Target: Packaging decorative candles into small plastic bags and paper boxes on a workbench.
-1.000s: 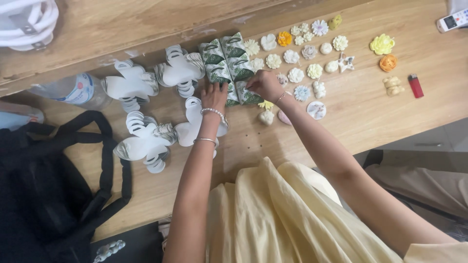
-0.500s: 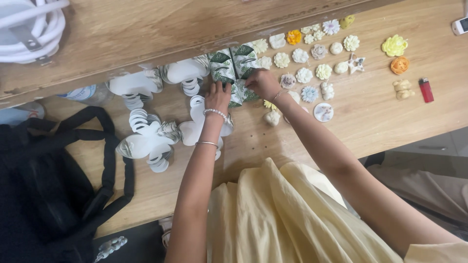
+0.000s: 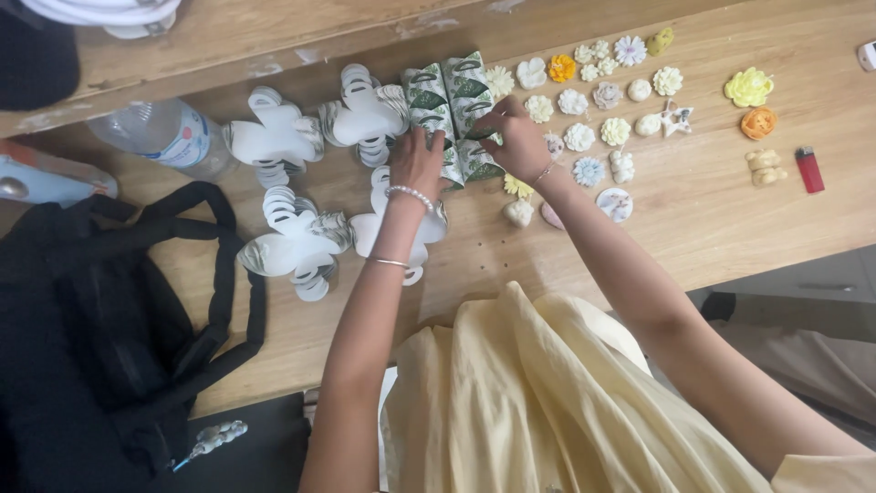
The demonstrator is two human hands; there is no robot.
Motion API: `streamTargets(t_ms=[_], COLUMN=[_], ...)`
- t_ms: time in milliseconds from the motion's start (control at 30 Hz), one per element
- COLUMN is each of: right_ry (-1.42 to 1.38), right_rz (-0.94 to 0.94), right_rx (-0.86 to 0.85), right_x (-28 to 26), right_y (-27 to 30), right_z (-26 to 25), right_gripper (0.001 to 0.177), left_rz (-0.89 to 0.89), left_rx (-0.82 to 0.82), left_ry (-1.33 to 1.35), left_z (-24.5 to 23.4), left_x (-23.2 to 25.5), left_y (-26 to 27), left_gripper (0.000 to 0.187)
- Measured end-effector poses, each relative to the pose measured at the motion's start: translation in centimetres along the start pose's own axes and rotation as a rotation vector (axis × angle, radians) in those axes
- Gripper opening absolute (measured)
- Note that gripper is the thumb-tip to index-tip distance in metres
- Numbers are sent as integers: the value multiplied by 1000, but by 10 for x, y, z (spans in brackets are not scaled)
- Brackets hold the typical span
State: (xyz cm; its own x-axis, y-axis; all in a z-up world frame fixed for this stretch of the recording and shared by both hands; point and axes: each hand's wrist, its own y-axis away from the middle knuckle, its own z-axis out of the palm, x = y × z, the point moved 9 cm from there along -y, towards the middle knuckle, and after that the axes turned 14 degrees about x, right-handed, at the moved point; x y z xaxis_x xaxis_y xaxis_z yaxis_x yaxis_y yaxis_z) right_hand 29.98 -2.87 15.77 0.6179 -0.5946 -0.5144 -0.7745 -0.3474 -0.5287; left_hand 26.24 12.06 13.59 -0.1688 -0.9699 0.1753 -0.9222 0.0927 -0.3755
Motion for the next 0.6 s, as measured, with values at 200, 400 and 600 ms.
streamTargets(t_ms=[200,400,600], right_ry=[-270,-300,-341], right_rz=[157,274,164], right_rx=[85,18,-106], right_x=[-60,-93,-118], right_y=[-1,93,183], right_z=[-63,-56,-31], right_gripper=[24,15,13], left_rz=[-215,-332,-270], left_rx=[-101,-198,-49], left_ry=[283,363,294], left_z=[-85,-77,-62], left_x=[-27,11,70], left_y=[36,142,193], left_gripper=[53,47,40])
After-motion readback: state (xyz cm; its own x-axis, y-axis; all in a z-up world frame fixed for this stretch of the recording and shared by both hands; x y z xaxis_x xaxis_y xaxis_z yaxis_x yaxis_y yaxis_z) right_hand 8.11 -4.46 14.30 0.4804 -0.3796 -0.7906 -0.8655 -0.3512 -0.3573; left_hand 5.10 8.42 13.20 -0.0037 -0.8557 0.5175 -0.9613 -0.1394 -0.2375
